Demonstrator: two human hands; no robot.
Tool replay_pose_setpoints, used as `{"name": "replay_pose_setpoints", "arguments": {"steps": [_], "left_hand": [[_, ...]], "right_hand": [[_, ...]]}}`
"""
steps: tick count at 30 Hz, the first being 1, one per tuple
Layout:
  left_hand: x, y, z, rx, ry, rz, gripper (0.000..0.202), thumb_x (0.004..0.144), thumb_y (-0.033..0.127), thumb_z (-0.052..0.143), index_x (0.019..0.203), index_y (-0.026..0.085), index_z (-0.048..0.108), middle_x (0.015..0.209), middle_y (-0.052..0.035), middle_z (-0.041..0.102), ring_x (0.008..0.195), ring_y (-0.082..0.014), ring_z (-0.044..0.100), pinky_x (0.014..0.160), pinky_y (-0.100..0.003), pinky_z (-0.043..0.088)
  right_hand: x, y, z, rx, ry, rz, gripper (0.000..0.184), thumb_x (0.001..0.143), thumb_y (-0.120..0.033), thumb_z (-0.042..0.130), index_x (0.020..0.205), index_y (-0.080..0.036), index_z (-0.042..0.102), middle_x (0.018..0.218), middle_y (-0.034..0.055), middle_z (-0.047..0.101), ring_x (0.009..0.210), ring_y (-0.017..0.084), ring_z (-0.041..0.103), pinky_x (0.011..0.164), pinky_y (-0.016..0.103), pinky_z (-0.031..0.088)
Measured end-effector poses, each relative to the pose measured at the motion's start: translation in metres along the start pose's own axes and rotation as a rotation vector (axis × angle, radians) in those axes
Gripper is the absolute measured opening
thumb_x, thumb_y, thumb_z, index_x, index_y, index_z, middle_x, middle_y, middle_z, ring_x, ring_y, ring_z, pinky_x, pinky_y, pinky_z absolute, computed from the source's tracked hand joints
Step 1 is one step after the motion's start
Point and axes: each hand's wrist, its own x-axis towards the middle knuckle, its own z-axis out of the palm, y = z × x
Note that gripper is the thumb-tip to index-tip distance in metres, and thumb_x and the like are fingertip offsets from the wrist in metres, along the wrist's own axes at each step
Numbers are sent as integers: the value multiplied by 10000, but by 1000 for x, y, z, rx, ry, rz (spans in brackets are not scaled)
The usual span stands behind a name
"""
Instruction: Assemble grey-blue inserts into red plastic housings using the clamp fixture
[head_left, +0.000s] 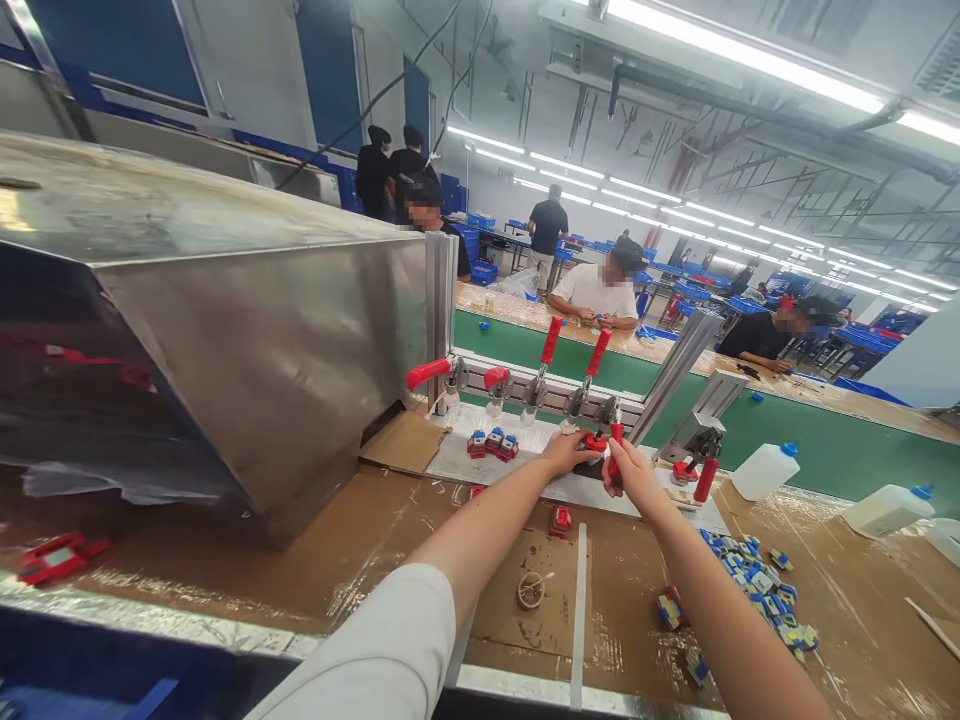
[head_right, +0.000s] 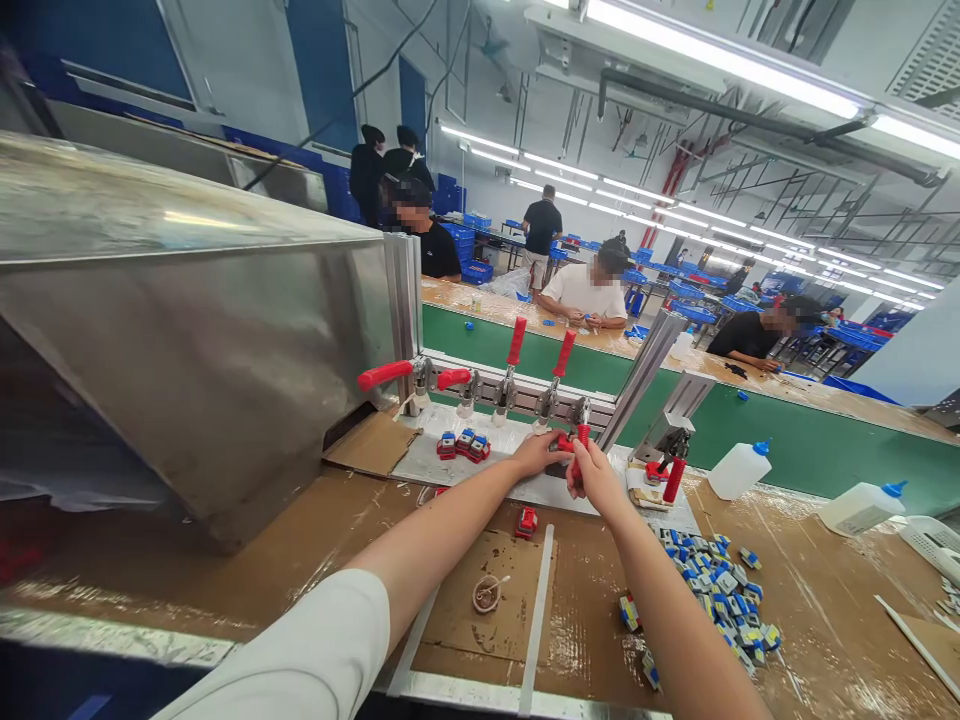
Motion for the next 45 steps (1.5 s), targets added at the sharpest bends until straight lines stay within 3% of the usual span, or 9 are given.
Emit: {"name": "replay_pose_setpoints", "arguments": {"steps": [12,18,23,25,28,32,35,39,45], "left_hand": [[-2,8,-6,86,-84,-4,491,941,546,580,1345,266,572,1292,-35,711,1226,-258,622,1149,-400,335],[-5,10,-9,88,-82,-9,463,949,521,574,1335,264,574,1291,-38,710,1242,-259,617,1162,-410,328],[-4,15,-10,97,-109,-16,425,949,435,581,1326,241,586,1273,-55,717,1228,-272,629,1147,-429,364],[-5,20,-12,110,-134,-21,461,953,400,568,1376,217,554,1307,-76,699,1240,-267,623,1125,-408,401],[-19,28,-26,145,-178,-20,540,965,406,540,1447,164,502,1427,-132,613,1317,-274,570,1111,-382,425],[-68,37,-65,207,-281,47,503,917,493,620,1324,198,632,1414,-114,616,1319,-302,555,1126,-385,404],[-111,42,-83,308,-409,193,521,889,559,659,1300,240,645,1314,-85,658,1217,-290,602,1048,-382,449],[-139,44,-68,426,-371,155,558,842,543,730,1281,213,635,1240,-106,648,1137,-312,606,977,-418,476],[-137,43,-43,394,-247,168,338,850,428,733,1099,213,653,1155,-89,665,1105,-310,604,969,-438,467]], "right_hand": [[-9,-22,-1,18,-40,45,486,889,-682,475,1065,-230,460,489,-96,517,367,145,527,367,221,330],[-4,3,2,-49,-23,-47,526,950,-680,378,1195,-221,453,504,-110,460,366,150,491,380,237,343],[4,27,13,-626,123,-52,441,1062,-506,217,1240,-195,474,833,55,700,715,222,694,645,310,507],[6,28,19,-827,172,17,411,1077,-441,253,1260,-157,486,1067,155,723,944,273,716,776,345,504],[-1,16,17,-920,157,76,419,1077,-449,322,1265,-133,522,1160,200,705,1051,316,696,837,368,480],[-43,-5,-22,-1067,111,-49,424,1061,-472,404,1317,-168,549,1217,154,682,1076,283,673,844,349,476],[-99,-4,-64,-1086,97,-168,366,1044,-497,435,1131,-217,656,1071,90,689,966,246,666,810,338,478],[-180,31,-104,-1127,69,-176,317,999,-494,537,999,-223,703,979,82,646,912,245,642,820,359,494],[-253,89,-118,-1067,452,-66,314,1036,-429,475,1168,-219,668,1068,108,619,964,246,649,850,370,525]]}}
